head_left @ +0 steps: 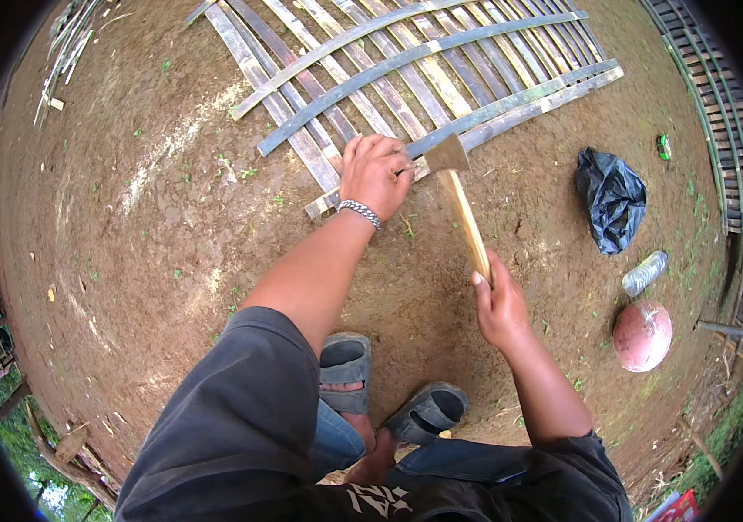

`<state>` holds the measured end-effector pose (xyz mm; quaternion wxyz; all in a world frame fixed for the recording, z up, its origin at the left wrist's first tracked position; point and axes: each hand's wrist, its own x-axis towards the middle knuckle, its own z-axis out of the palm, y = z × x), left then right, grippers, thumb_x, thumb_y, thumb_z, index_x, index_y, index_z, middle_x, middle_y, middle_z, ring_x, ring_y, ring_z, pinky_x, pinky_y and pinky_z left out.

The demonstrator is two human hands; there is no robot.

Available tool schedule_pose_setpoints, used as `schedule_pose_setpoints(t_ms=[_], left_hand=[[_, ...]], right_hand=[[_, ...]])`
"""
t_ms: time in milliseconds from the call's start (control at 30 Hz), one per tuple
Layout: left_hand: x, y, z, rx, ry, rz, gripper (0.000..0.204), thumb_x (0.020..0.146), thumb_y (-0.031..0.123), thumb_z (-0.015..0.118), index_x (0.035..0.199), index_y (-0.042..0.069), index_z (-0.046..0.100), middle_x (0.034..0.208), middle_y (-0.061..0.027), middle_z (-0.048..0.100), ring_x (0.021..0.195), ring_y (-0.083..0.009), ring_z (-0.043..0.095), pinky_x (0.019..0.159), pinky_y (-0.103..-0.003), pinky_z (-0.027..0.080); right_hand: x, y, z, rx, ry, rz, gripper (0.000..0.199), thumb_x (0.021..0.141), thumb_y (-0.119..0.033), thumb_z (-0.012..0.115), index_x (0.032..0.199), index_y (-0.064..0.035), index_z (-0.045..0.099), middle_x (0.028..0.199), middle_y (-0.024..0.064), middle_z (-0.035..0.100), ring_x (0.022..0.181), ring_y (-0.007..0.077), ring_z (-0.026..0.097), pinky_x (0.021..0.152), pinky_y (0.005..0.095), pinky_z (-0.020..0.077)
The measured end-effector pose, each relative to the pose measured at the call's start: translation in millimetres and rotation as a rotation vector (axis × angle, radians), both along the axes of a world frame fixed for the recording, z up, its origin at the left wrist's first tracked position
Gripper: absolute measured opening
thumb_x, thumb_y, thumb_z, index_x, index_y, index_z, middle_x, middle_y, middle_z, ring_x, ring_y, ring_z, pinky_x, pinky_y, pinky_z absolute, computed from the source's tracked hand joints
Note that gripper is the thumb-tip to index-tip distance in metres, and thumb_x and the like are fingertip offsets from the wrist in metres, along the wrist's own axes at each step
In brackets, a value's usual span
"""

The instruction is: The person sits on the ground and uses a hammer to drive nails into a wooden lattice structure. They repeatedly pick up nails from a black plastic bag, position them on the wooden slats, and strike them with the hammer to secure the pieces together.

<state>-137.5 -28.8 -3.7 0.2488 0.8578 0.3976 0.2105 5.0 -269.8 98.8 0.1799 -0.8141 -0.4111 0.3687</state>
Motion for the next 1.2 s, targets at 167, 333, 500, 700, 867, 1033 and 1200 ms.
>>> schedule_pose_setpoints(t_ms=[167, 333, 500, 700, 867, 1033, 1200], left_hand=[[3, 0, -3, 0.047, -0.057, -0.009, 0.004, 0.082, 0.02, 0.076, 0.085, 0.016, 0.077, 0.107, 0.0018, 0.069, 0.119, -0.0244, 0.059, 0.117, -0.05, 0.033], [1, 0, -2, 0.041, -0.064, -0.01, 0.005, 0.082, 0.019, 0.077, 0.086, 0.015, 0.077, 0.107, 0.0016, 0.069, 0.12, -0.0245, 0.058, 0.117, -0.05, 0.032], [1, -1, -1, 0.055, -0.03, 0.0, 0.005, 0.083, 0.018, 0.077, 0.086, 0.014, 0.077, 0.107, 0.0013, 0.069, 0.12, -0.0246, 0.058, 0.117, -0.049, 0.032], [1, -1, -1, 0.038, -0.059, -0.01, 0.005, 0.083, 0.018, 0.077, 0.086, 0.014, 0.076, 0.108, 0.0008, 0.069, 0.12, -0.025, 0.058, 0.117, -0.049, 0.033], [3, -1, -2, 0.048, -0.047, -0.019, 0.005, 0.083, 0.019, 0.077, 0.085, 0.014, 0.077, 0.108, 0.001, 0.07, 0.12, -0.0251, 0.058, 0.116, -0.049, 0.033], [2, 0, -2, 0.046, -0.057, -0.014, 0.005, 0.082, 0.019, 0.077, 0.085, 0.014, 0.077, 0.107, 0.0013, 0.07, 0.119, -0.0252, 0.058, 0.116, -0.049, 0.033], [3, 0, 0, 0.064, -0.067, -0.016, 0.004, 0.081, 0.017, 0.077, 0.084, 0.014, 0.076, 0.107, 0.0016, 0.07, 0.118, -0.0251, 0.059, 0.115, -0.048, 0.034]], right_hand=[[-11, 15, -5, 0.084, -0.037, -0.02, 0.047, 0.104, -0.015, 0.056, 0.149, -0.0074, 0.045, 0.128, 0.0299, 0.064, 0.111, 0.0505, 0.066, 0.094, 0.0538, 0.055], [-10, 10, -12, 0.163, -0.11, 0.028, 0.048, 0.103, -0.015, 0.057, 0.15, -0.0089, 0.045, 0.127, 0.0285, 0.066, 0.111, 0.049, 0.066, 0.092, 0.0539, 0.0559], [-8, 9, -15, 0.133, -0.176, 0.083, 0.05, 0.103, -0.015, 0.058, 0.151, -0.0097, 0.045, 0.127, 0.0279, 0.066, 0.111, 0.0481, 0.067, 0.092, 0.0531, 0.0567], [-6, 7, -9, 0.225, -0.139, 0.034, 0.051, 0.102, -0.015, 0.058, 0.151, -0.0094, 0.045, 0.13, 0.0268, 0.065, 0.11, 0.0475, 0.068, 0.092, 0.0522, 0.0572], [-5, 5, -16, 0.154, -0.163, 0.057, 0.051, 0.102, -0.014, 0.059, 0.15, -0.0091, 0.045, 0.13, 0.026, 0.065, 0.11, 0.0474, 0.068, 0.092, 0.052, 0.0573], [-8, 8, -13, 0.176, -0.136, 0.039, 0.051, 0.102, -0.014, 0.059, 0.15, -0.0102, 0.046, 0.131, 0.0261, 0.065, 0.112, 0.047, 0.067, 0.095, 0.0523, 0.0565], [-7, 9, -13, 0.21, -0.132, 0.026, 0.05, 0.101, -0.012, 0.059, 0.149, -0.0092, 0.047, 0.131, 0.0265, 0.065, 0.113, 0.0472, 0.066, 0.096, 0.0518, 0.0559]])
